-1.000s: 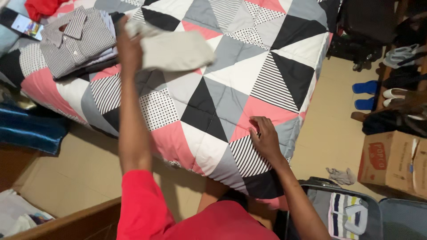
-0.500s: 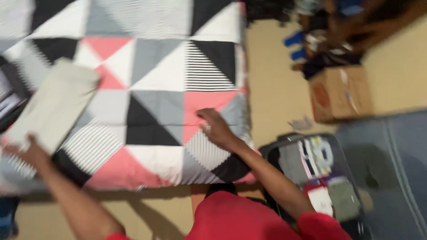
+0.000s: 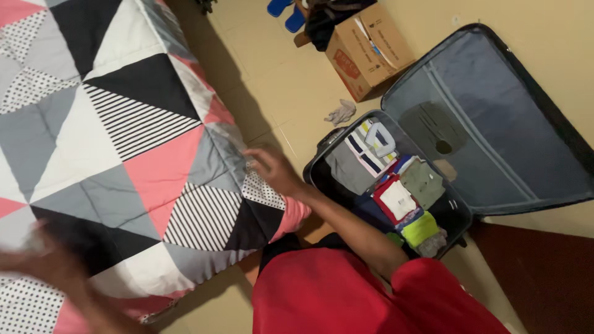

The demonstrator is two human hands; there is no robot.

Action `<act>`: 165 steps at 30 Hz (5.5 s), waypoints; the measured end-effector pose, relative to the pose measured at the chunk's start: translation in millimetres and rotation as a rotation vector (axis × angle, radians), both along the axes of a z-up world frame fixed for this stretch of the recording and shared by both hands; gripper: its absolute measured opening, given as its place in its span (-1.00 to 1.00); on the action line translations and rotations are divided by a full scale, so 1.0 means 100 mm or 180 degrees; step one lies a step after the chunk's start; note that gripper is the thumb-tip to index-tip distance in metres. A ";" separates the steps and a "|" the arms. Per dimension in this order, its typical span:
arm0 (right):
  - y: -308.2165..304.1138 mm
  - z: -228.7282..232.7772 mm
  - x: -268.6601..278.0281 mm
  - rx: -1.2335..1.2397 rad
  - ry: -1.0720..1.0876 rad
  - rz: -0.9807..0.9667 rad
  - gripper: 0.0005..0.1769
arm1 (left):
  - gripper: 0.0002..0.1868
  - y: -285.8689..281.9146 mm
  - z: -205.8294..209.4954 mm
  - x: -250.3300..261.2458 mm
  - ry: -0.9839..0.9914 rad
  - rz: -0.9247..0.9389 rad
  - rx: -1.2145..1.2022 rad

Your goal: The person unpacks various folded garments from an open suitcase on the floor, including shirts and pants. They move each item to a bed with a geometric-patterned quilt, where they are folded or restacked neatly.

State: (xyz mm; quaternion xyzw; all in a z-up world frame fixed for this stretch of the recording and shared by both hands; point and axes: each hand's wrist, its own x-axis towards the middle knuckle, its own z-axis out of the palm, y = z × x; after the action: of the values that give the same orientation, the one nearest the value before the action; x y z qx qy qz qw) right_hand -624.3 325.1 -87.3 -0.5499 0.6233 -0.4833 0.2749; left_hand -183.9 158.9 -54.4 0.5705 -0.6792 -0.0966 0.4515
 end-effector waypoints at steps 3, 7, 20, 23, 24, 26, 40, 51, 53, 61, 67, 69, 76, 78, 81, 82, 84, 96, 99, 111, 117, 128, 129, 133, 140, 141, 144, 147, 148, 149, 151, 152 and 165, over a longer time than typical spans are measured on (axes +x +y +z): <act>0.30 -0.35 -0.56 0.0120 -0.0594 -0.0670 -0.68 | -0.46 0.23 0.09 -1.09 -0.0014 -0.0659 0.0170; 0.96 -1.01 -1.26 -0.0034 -0.0794 -0.1250 -0.68 | -0.41 0.65 0.19 -2.52 0.0396 -0.1462 0.0393; 2.98 -2.21 -2.42 0.0391 -0.2388 -0.2787 -0.60 | -0.43 2.51 -1.87 -5.09 0.1608 -0.3624 0.2847; 3.11 -2.26 -2.60 0.0549 -0.2813 -0.2956 -0.56 | -0.39 2.89 -2.65 -5.29 0.0940 -0.3605 0.2864; 3.13 -2.31 -2.66 0.0544 -0.3023 -0.2953 -0.55 | -0.40 3.00 -2.84 -5.33 0.0892 -0.3554 0.3063; 3.18 -2.46 -2.78 0.0565 -0.3367 -0.2940 -0.53 | -0.41 3.22 -3.10 -5.38 0.0797 -0.3429 0.3466; 3.13 -3.81 -3.30 0.0308 -0.4129 -0.2709 -0.70 | -0.47 4.00 -3.46 -5.16 0.0979 -0.3188 0.4119; 2.98 -4.06 -3.56 0.1241 -0.4387 -0.3412 -0.41 | -0.48 3.84 -3.51 -4.89 0.1034 -0.3181 0.4371; 2.89 -4.06 -3.60 0.1054 -0.4628 -0.3605 -0.37 | -0.47 3.80 -3.47 -4.83 0.1006 -0.3321 0.4261; 2.81 -4.08 -3.76 0.0640 -0.4628 -0.3785 -0.47 | -0.51 3.76 -3.51 -4.72 0.1038 -0.3112 0.4307; 2.79 -4.02 -3.88 0.0508 -0.5211 -0.2958 -0.69 | -0.50 3.75 -3.49 -4.68 0.0965 -0.2846 0.4562; 2.79 -3.96 -3.79 0.0744 -0.4866 -0.2948 -0.73 | -0.51 3.74 -3.47 -4.71 0.1069 -0.2845 0.4688; 3.06 -3.82 -3.13 0.1793 -0.1770 -0.2610 -0.51 | -0.51 3.74 -3.41 -4.79 0.1867 -0.2985 0.5265; 3.07 -3.63 -2.98 0.1821 -0.2882 -0.3115 -0.59 | -0.51 3.72 -3.35 -4.85 0.1623 -0.3071 0.5221; 3.19 -3.28 -2.76 0.1775 -0.3615 -0.3351 -0.58 | -0.49 3.70 -3.24 -4.86 0.1734 -0.3118 0.5366; 3.22 -3.12 -2.69 0.1748 -0.3702 -0.3354 -0.56 | -0.48 3.69 -3.21 -4.87 0.1810 -0.3042 0.5442; 3.30 -2.88 -2.55 0.0886 -0.3763 -0.3045 -0.54 | -0.45 3.69 -3.16 -4.87 0.1758 -0.2808 0.5521; 3.99 -1.97 -2.01 -0.0318 -0.5022 -0.1469 -0.58 | -0.24 3.21 -2.57 -4.98 0.3182 -0.3323 0.5692; 4.00 -1.78 -1.92 -0.0236 -0.4861 -0.1410 -0.49 | -0.29 3.10 -2.21 -4.95 0.3789 -0.3734 0.6101; 3.12 -0.44 -1.79 0.0210 -0.3675 -0.0560 -0.33 | -0.49 2.55 -0.44 -4.06 0.3308 -0.2760 0.4247; 2.39 -0.51 -1.60 0.0425 -0.3452 -0.0314 -0.36 | -0.64 2.33 -0.47 -3.34 0.3400 -0.2639 0.3304; 0.56 0.81 -0.33 0.0549 -0.2019 0.0864 -0.28 | -0.67 1.68 -0.10 -1.83 0.2453 -0.1149 0.2003; 0.42 0.83 -0.23 0.0498 -0.1934 0.0951 -0.27 | -0.63 1.60 -0.04 -1.70 0.2411 -0.1294 0.1599; -0.21 0.51 0.15 0.0337 -0.1990 0.1214 -0.30 | -0.53 1.19 0.04 -1.22 0.2345 -0.0993 0.1365; -0.94 -0.36 0.43 0.0749 -0.1678 0.1114 -0.36 | -0.33 0.86 -0.22 -0.98 0.2228 -0.0632 0.1289; -0.96 -0.41 0.41 0.0743 -0.1711 0.1164 -0.37 | -0.30 0.87 -0.22 -1.00 0.2127 -0.0573 0.1220; -0.93 -0.42 0.42 0.0598 -0.1805 0.1176 -0.31 | -0.24 0.90 -0.15 -1.08 0.1377 0.0021 0.1080; -0.91 -0.30 0.43 0.0736 -0.1598 0.1046 -0.30 | -0.52 0.84 -0.08 -1.05 0.0709 -0.0173 0.0396; -0.88 -0.26 0.45 0.0697 -0.1576 0.1041 -0.30 | -0.59 0.80 -0.08 -1.06 0.0830 -0.0032 0.0649; -0.84 -0.23 0.45 0.0658 -0.1553 0.1037 -0.30 | -0.65 0.76 -0.07 -1.06 0.0948 0.0106 0.0906; -0.83 -0.20 0.47 0.0545 -0.1570 0.1039 -0.30 | -0.73 0.70 -0.11 -1.07 0.1152 0.0227 0.0979; -0.83 -0.22 0.48 0.0471 -0.1620 0.1041 -0.31 | -0.76 0.67 -0.15 -1.06 0.1227 0.0209 0.0798; -0.82 -0.26 0.54 0.0733 -0.0884 0.0470 -0.37 | -0.71 0.60 -0.53 -1.01 0.1940 0.0115 0.0535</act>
State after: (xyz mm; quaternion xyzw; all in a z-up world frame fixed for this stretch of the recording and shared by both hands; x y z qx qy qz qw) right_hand -569.9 243.6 -113.5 -0.4871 0.5884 -0.4586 0.4541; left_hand -285.1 218.7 -107.8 0.5626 -0.4920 -0.3108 0.5872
